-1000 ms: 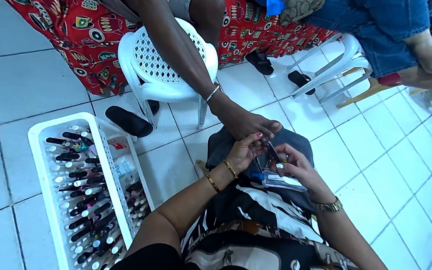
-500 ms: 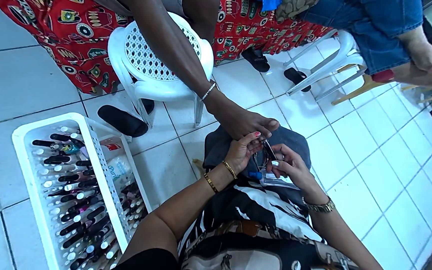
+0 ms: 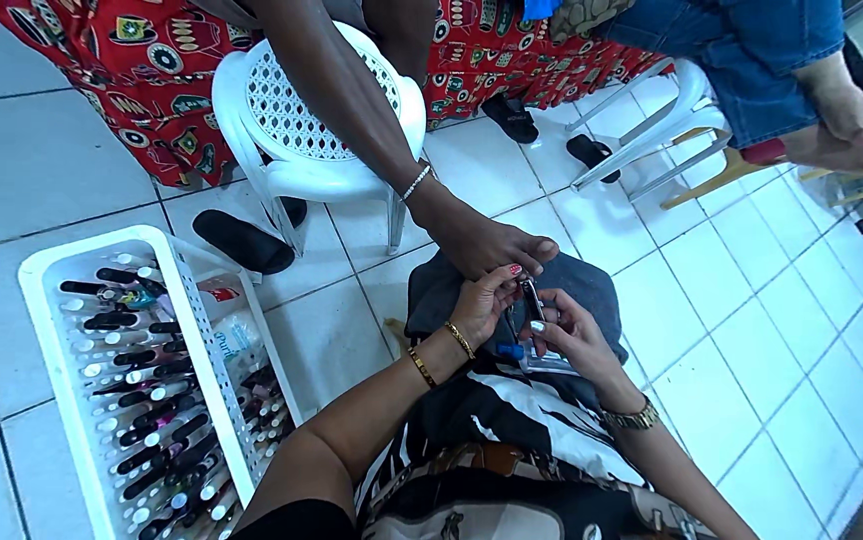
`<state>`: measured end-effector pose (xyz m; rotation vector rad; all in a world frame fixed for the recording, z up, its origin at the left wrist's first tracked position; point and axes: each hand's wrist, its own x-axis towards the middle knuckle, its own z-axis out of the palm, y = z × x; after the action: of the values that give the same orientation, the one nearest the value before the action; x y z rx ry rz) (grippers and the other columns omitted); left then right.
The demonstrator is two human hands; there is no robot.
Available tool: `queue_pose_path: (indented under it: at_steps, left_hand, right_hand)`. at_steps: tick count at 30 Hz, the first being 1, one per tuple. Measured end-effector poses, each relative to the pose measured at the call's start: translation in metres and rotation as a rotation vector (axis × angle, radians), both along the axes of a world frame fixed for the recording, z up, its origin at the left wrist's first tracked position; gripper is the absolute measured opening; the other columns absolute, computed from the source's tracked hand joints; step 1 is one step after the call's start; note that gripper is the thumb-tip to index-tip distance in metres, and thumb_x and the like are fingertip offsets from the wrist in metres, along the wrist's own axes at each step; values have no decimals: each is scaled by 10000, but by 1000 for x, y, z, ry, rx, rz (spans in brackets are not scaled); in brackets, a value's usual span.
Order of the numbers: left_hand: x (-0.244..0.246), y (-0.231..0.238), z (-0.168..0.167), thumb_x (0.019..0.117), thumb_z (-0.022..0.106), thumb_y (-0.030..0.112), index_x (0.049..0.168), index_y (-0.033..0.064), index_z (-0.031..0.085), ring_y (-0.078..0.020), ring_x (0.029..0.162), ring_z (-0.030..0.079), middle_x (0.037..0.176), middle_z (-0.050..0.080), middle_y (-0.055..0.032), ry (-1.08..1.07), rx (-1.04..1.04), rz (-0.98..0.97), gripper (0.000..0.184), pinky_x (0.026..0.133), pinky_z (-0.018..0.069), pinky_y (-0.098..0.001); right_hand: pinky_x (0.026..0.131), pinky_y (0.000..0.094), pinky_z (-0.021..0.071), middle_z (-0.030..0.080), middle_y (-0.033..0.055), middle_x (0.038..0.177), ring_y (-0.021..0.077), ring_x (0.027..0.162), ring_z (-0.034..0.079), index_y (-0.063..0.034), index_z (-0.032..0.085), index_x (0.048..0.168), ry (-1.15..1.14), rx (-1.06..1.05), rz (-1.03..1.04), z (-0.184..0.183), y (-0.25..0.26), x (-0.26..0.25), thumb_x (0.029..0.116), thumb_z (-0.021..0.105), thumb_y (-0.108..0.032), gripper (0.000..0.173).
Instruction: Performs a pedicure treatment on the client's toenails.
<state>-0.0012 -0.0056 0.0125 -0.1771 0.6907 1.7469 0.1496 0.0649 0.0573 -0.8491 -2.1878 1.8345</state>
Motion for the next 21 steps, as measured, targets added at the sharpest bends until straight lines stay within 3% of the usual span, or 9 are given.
queue_pose_path:
  at_steps: [15, 21]
  left_hand:
    - [-2, 0, 1, 1011, 575, 72, 939, 76, 657, -138, 755, 662, 835, 670, -34, -26, 9, -15, 110, 812, 577, -301]
    - [-3, -2, 4, 1012, 573, 67, 936, 79, 646, -135, 746, 671, 818, 668, -33, -39, -1, -28, 105, 803, 586, -290]
  right_hand:
    - [527, 154, 505, 722, -60, 860, -12, 580, 609, -23, 455, 1355, -27, -12, 108, -3, 11, 10, 1003, 513, -123, 370]
    - [512, 119, 462, 743, -81, 873, -39, 574, 593, -88, 519, 1299, -9, -101, 141, 1, 30, 16, 981, 586, -264, 370]
